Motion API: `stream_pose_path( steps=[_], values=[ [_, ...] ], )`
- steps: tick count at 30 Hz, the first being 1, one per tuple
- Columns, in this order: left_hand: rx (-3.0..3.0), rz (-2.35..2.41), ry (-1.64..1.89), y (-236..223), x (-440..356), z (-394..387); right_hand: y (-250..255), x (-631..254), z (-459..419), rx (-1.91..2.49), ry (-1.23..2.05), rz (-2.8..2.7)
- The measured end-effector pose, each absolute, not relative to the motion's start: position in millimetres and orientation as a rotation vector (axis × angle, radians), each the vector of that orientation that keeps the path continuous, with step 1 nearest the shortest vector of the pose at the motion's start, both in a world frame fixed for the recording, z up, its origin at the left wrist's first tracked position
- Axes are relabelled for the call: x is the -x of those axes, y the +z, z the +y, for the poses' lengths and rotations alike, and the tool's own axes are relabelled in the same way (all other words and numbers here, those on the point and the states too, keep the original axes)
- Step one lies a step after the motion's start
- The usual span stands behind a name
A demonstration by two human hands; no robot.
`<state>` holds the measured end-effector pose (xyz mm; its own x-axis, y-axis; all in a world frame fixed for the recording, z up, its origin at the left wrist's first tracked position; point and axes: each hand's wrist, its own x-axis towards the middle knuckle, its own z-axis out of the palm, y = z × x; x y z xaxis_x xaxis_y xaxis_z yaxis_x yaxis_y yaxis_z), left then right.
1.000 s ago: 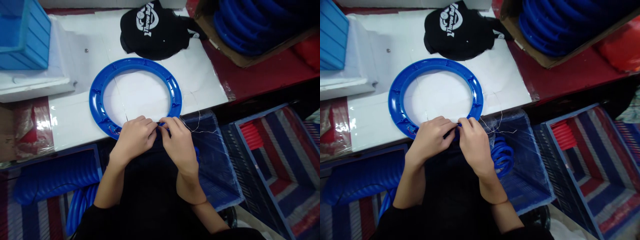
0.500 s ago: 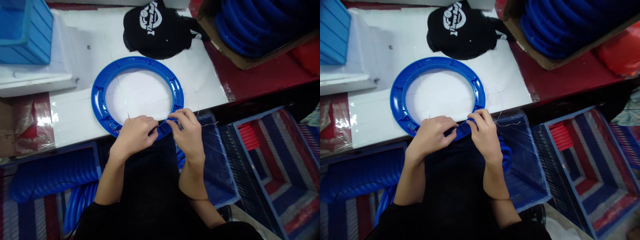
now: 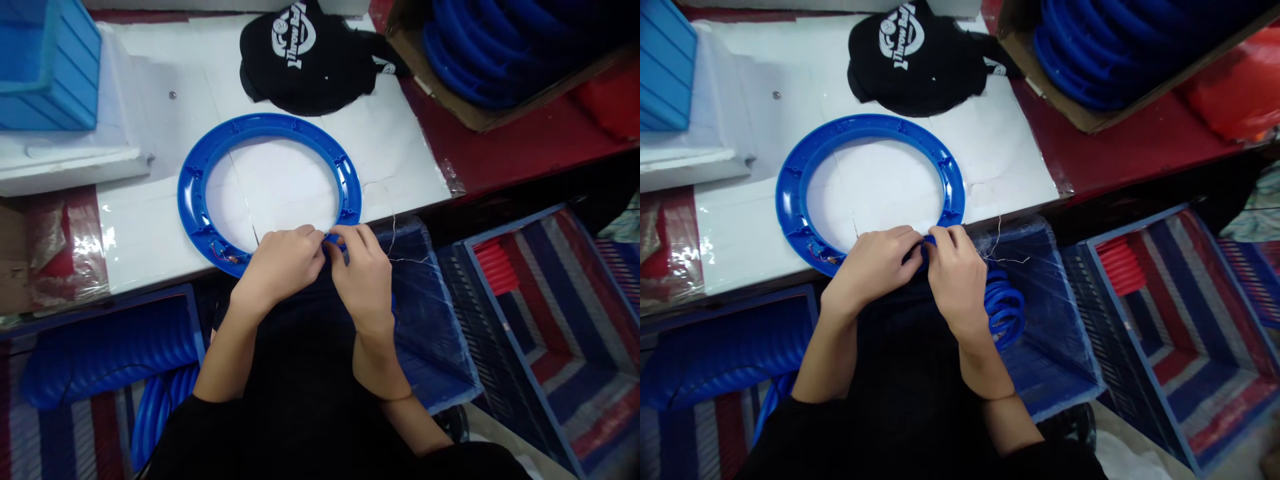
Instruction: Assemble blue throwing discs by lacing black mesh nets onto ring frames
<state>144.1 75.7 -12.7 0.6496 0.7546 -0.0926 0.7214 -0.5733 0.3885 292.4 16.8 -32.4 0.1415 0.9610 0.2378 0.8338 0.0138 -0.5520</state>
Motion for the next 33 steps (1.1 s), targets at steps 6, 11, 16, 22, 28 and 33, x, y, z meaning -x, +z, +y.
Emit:
stream_pose_path(
  steps=[6,11,16,22,28,33],
  values=[
    [-2.380,1.128,0.195,-18,-136,83,-20,-328,22,1.588,0.481,-1.794],
    [-2.359,1.093,0.232,-20,-134,86,-18,-339,38,1.505,0.357,-1.846],
    [-2.328,1.090,0.241,-20,-134,86,-26,-339,49,1.477,0.396,-1.890],
    [-2.334,1.086,0.247,-21,-134,86,-34,-338,48,1.498,0.451,-1.814],
    [-2.349,1.064,0.251,-21,-132,89,-32,-336,47,1.509,0.430,-1.864],
    [-2.351,0.985,0.230,-14,-125,86,-33,-335,45,1.547,0.450,-1.878]
  ],
)
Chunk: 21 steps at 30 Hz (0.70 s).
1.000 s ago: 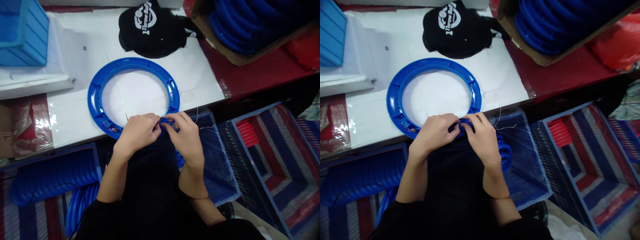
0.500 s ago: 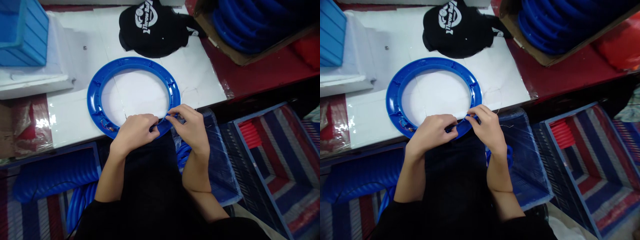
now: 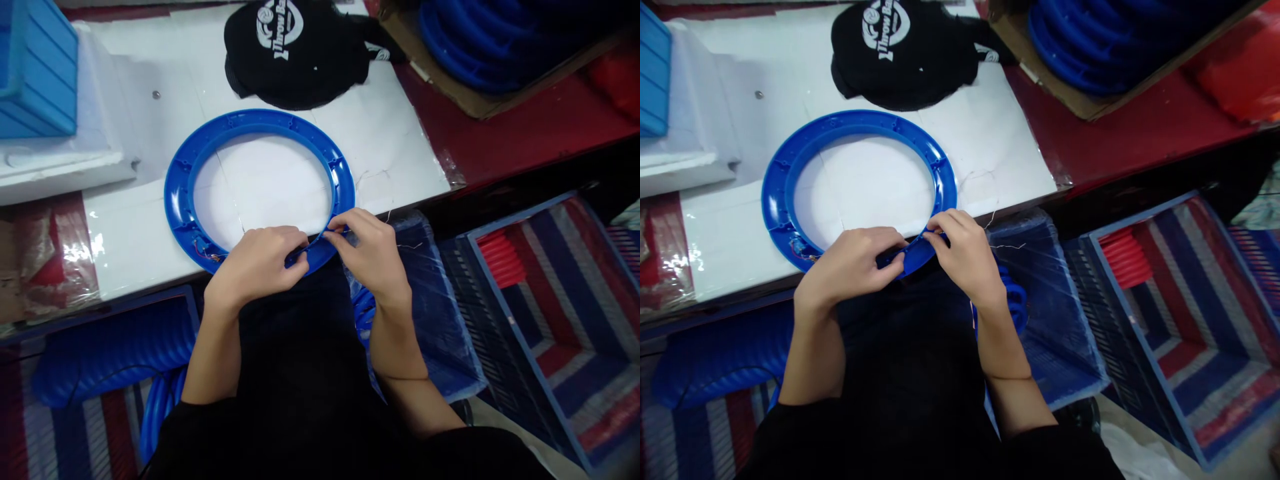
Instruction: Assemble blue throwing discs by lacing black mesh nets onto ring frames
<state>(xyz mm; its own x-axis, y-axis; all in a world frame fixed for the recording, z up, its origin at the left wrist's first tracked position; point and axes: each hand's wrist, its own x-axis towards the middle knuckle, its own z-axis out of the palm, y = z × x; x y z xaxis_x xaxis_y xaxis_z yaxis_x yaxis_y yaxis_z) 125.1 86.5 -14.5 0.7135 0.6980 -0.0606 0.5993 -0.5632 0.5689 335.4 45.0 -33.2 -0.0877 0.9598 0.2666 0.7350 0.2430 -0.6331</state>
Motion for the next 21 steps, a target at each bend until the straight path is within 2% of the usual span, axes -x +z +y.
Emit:
stream_pose_path(
  steps=[7,10,15,21],
  values=[
    [-2.503,1.236,0.067,-6,-154,73,-36,-320,36,1.651,0.379,-1.805],
    [-2.529,1.236,0.083,-10,-161,72,-34,-320,32,1.688,0.363,-1.810],
    [-2.537,1.224,0.192,-20,-149,73,-28,-336,30,1.533,0.517,-1.882],
    [-2.502,1.052,0.257,-25,-137,78,-23,-343,45,1.438,0.295,-1.929]
  ],
)
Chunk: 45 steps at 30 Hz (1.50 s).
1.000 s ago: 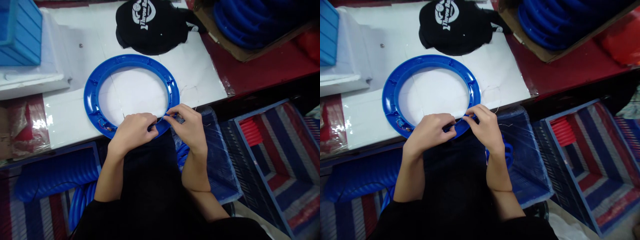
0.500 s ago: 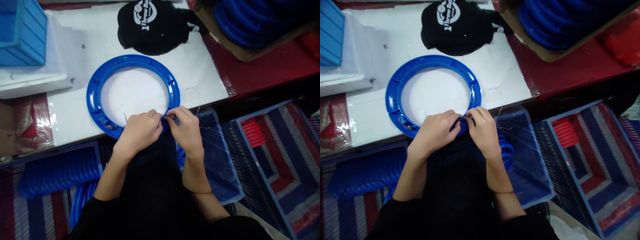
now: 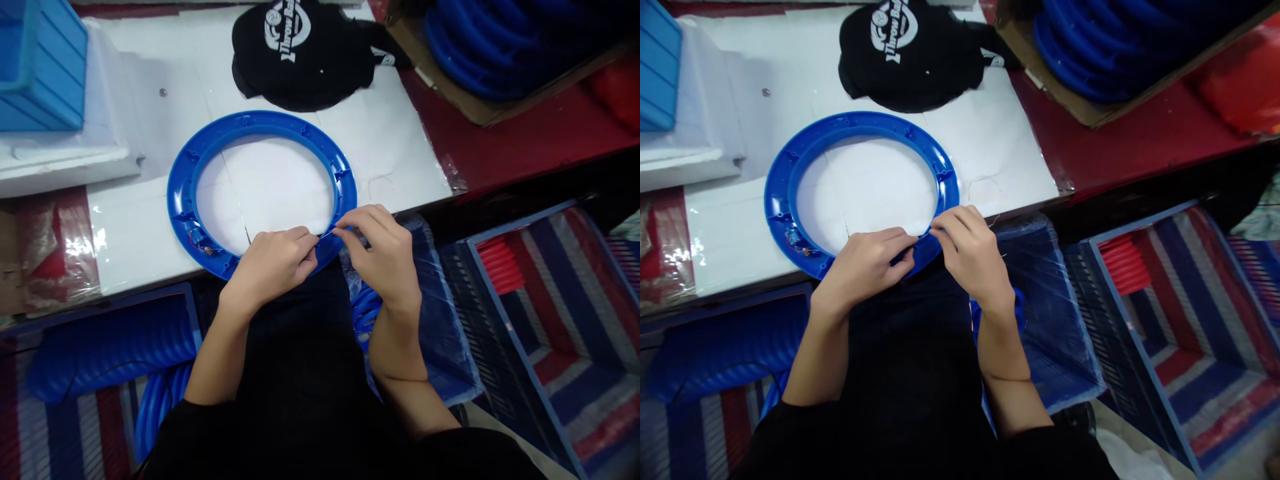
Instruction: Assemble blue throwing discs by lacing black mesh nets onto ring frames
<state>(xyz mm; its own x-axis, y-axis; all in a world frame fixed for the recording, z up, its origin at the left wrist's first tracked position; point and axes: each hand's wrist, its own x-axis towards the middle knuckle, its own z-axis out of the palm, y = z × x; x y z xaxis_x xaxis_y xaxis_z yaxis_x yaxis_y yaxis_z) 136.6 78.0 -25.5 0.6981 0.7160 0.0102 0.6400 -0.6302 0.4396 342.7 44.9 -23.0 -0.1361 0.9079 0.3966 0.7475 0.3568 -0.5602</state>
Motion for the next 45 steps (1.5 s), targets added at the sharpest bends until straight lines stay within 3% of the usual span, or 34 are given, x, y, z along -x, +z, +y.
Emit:
stream_pose_path(
  steps=[9,23,29,37,45],
  values=[
    [-2.591,0.975,0.296,-21,-127,83,-32,-334,49,1.564,0.393,-1.883],
    [-2.563,1.244,0.167,-19,-145,68,-32,-304,21,1.749,0.343,-1.861],
    [-2.594,1.120,0.243,-28,-135,72,-28,-327,21,1.610,0.574,-1.776],
    [-2.576,1.104,0.244,-27,-134,72,-27,-334,38,1.447,0.266,-1.889],
    [-2.525,1.013,0.263,-27,-124,78,-46,-334,38,1.435,0.285,-1.876]
  ],
)
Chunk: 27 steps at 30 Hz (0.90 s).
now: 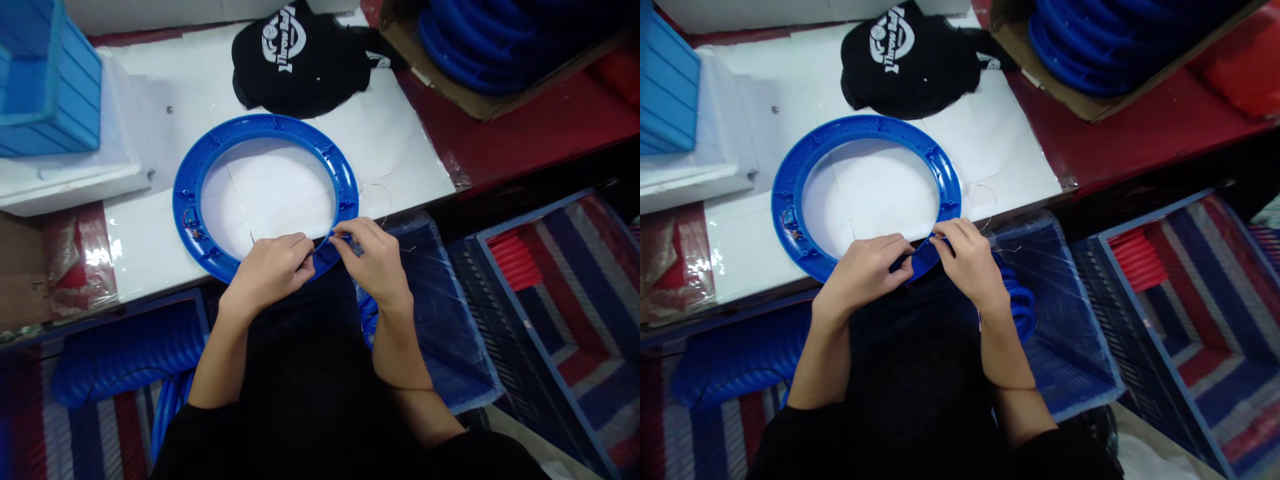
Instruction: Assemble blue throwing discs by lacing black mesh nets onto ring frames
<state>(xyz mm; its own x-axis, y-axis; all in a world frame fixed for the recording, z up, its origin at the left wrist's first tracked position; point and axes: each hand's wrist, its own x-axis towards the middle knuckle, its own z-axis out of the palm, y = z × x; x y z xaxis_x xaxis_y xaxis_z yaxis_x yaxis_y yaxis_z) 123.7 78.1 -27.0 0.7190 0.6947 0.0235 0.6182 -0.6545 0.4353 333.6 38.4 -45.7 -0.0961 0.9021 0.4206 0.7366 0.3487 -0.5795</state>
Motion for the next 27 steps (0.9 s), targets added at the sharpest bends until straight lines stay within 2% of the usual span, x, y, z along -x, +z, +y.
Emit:
stream_pose_path(
  steps=[4,8,17,27],
  values=[
    [-2.476,0.961,0.268,-16,-118,79,-47,-324,29,1.480,0.306,-1.801],
    [-2.588,1.140,0.169,-7,-129,71,-48,-311,20,1.526,0.340,-1.775],
    [-2.377,1.201,0.187,-17,-134,76,-34,-314,11,1.486,0.480,-1.826],
    [-2.266,1.189,0.223,-19,-134,82,-24,-334,44,1.457,0.406,-1.878]
  ],
)
